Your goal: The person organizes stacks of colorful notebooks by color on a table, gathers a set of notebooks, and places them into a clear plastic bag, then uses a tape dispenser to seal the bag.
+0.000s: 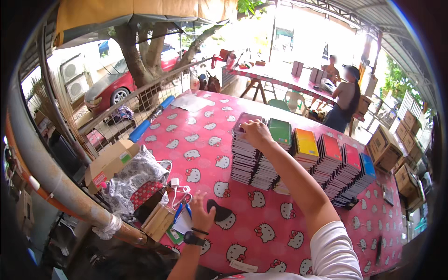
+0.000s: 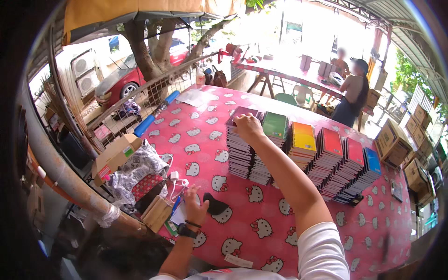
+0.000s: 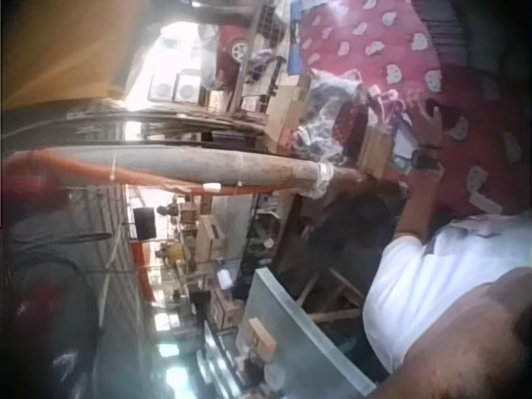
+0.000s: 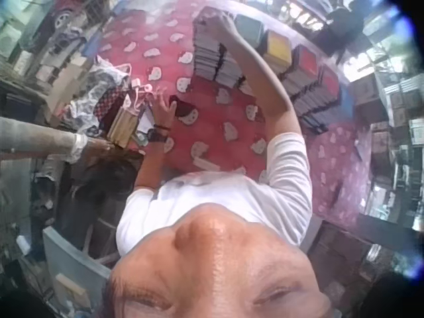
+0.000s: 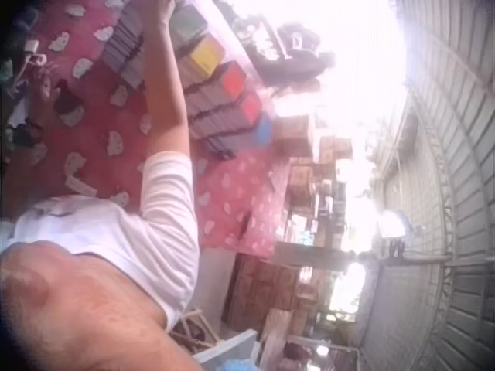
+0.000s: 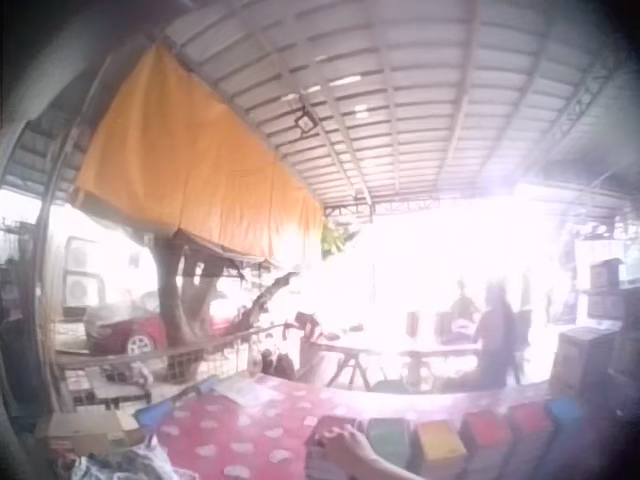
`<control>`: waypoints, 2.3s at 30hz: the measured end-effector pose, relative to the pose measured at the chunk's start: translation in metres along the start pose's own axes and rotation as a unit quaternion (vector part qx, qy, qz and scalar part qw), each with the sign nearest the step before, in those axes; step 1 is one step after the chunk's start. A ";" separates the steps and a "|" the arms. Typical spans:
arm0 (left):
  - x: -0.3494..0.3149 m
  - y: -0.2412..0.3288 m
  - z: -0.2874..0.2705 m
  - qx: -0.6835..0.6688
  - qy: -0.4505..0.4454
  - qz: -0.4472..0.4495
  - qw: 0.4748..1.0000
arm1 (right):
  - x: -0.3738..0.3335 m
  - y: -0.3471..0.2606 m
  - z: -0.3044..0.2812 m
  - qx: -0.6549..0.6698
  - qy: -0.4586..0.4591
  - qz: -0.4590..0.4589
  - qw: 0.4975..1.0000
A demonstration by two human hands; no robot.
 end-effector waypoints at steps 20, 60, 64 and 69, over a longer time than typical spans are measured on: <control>0.038 0.064 0.003 -0.380 -0.228 -0.138 0.886 | -0.094 -0.036 -0.104 0.239 -0.036 -0.059 0.969; -0.118 0.035 0.113 -0.233 -0.346 -0.193 0.888 | -0.186 0.113 -0.073 -0.133 0.144 0.215 0.957; -0.123 0.035 0.122 -0.244 -0.374 -0.188 0.875 | -0.194 0.112 -0.071 -0.118 0.196 0.132 0.964; -0.118 0.028 0.118 -0.252 -0.392 -0.191 0.864 | -0.187 0.114 -0.083 0.040 0.157 0.154 0.975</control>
Point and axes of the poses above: each hand's wrist, its own x-axis towards the middle knuckle, its own z-axis out of the palm, y = z × x, the point moved 2 cm from there along x, towards the middle knuckle, and after that the axes turned 7 degrees about y, right-handed, at the moved point
